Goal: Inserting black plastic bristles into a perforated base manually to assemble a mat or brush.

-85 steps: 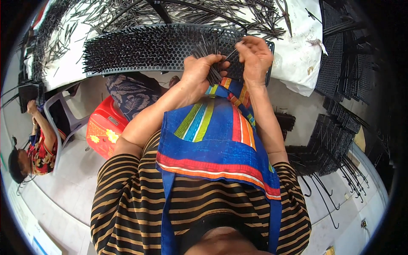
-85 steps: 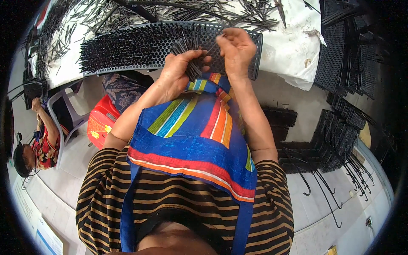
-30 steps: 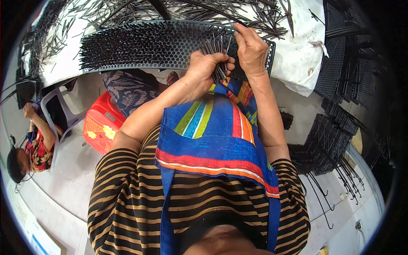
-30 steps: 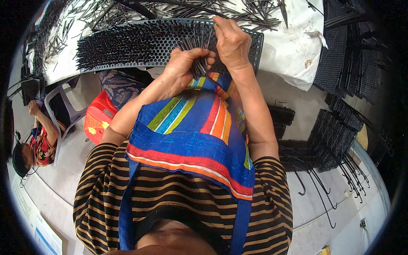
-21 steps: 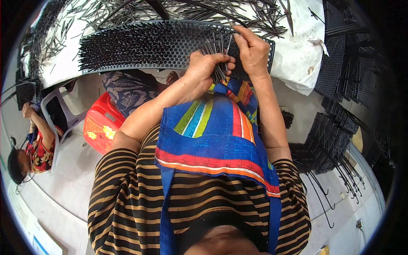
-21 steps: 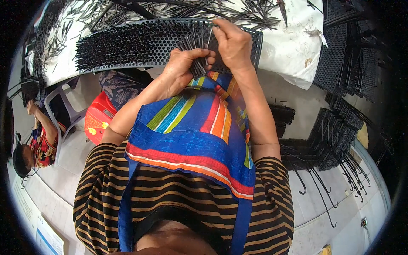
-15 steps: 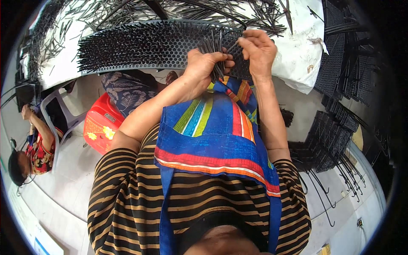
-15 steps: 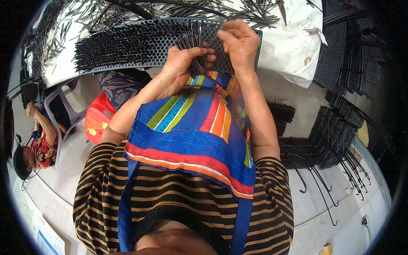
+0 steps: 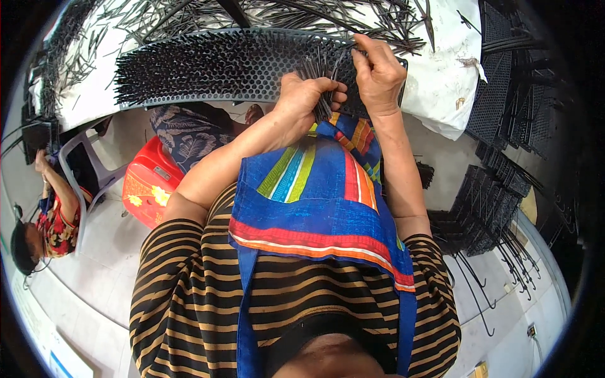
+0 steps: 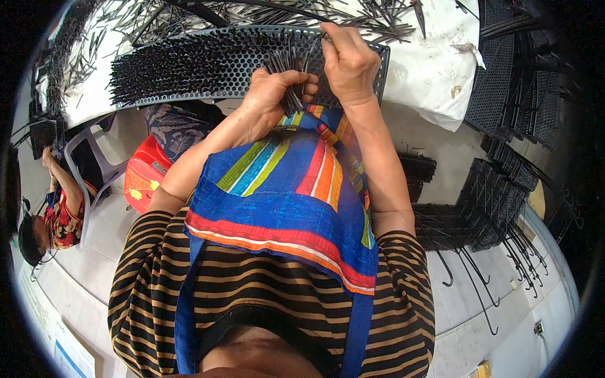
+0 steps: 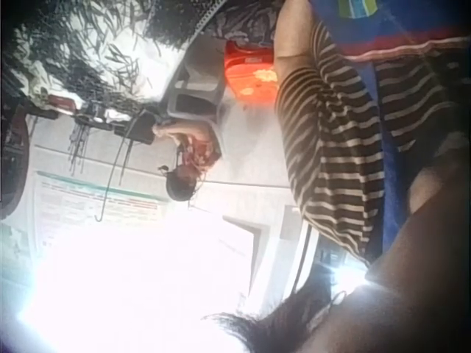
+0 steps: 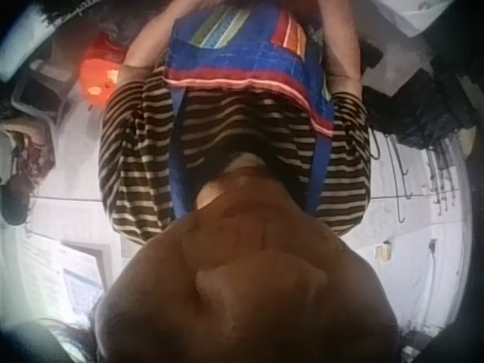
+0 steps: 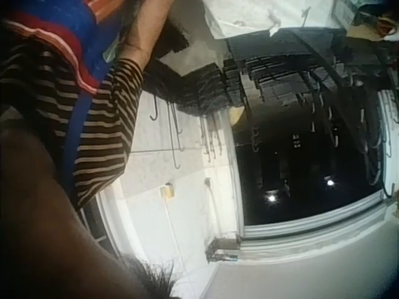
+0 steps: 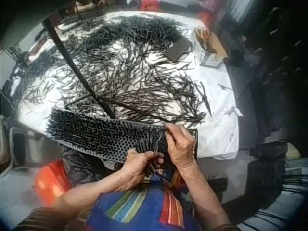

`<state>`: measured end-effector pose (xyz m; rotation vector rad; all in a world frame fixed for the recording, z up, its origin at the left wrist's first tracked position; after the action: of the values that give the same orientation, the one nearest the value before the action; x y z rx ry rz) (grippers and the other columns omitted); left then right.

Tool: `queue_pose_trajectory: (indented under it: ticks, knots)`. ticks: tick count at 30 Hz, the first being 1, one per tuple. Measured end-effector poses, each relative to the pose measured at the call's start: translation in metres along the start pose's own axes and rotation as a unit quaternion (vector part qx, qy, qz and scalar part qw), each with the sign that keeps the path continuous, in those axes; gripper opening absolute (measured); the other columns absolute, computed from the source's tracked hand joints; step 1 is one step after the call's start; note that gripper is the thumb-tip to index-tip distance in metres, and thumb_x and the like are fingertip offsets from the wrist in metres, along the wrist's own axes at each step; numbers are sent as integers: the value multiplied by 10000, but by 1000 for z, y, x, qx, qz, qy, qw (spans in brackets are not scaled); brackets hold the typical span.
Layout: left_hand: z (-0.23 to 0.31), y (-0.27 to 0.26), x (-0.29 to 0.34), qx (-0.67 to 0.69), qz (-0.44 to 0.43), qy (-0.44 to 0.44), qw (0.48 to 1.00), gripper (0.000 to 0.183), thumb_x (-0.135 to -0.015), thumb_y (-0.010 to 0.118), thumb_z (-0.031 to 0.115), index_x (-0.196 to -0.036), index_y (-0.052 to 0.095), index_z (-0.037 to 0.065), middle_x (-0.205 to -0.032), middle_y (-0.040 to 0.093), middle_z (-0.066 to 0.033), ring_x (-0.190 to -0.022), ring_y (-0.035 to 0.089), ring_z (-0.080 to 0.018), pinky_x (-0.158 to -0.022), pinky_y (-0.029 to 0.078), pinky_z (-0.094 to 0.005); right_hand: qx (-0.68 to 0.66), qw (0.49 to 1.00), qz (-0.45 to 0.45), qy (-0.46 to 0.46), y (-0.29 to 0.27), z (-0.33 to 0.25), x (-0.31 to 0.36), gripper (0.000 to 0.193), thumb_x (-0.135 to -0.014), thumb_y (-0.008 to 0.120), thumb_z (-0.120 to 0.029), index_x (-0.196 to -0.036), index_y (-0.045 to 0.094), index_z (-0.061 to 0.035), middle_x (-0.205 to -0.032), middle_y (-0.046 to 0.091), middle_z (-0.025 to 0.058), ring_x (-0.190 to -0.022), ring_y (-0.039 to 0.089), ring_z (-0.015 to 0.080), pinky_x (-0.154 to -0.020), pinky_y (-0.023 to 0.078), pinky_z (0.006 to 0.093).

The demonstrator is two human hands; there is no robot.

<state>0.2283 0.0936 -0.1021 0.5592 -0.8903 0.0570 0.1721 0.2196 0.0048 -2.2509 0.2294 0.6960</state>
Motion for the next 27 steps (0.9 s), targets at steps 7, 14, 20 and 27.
queue_pose_trajectory:
  ticks: [7, 14, 20, 27]
  knots:
    - [-3, 0, -1, 30, -2, -10, 999, 61, -815, 605, -47, -865, 612, -81, -803, 677, -185, -620, 666, -225, -500, 538, -292, -18, 999, -45, -12, 8, 3, 3, 196, -743, 700, -38, -929, 704, -100, -816, 655, 71, -680, 655, 265, -588, 517, 332]
    - [-5, 2, 3, 33, -31, -17, 999, 86, -823, 608, -38, -895, 617, -84, -817, 681, -187, -660, 683, -232, -530, 554, -292, -334, 866, -127, 350, 30, 44, 36, 264, -777, 703, 18, -1038, 669, 2, -762, 659, 57, -533, 542, 83, -475, 409, 205]
    - [-3, 5, 6, 34, -27, -8, 999, 95, -831, 607, -31, -914, 611, -77, -836, 685, -174, -685, 688, -230, -535, 558, -290, -473, 798, -44, 371, 27, 54, 40, 226, -746, 697, 82, -957, 627, 45, -725, 635, 65, -472, 483, 62, -419, 349, 186]
    - [-9, 0, 4, -13, -18, -11, 1000, 107, -850, 575, -14, -942, 612, -53, -868, 689, -186, -648, 671, -231, -563, 582, -341, -296, 918, 153, 213, -24, 61, 17, 183, -761, 673, 68, -918, 586, 30, -738, 647, 81, -572, 572, 63, -515, 455, 198]
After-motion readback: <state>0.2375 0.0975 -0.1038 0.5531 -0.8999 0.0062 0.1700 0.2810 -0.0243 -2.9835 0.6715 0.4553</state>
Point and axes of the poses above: each hand's wrist, its own x-axis away from the middle knuckle, its own y-axis out of the palm, z = x × y, the point moved 10 cm from there along -x, towards the middle knuckle
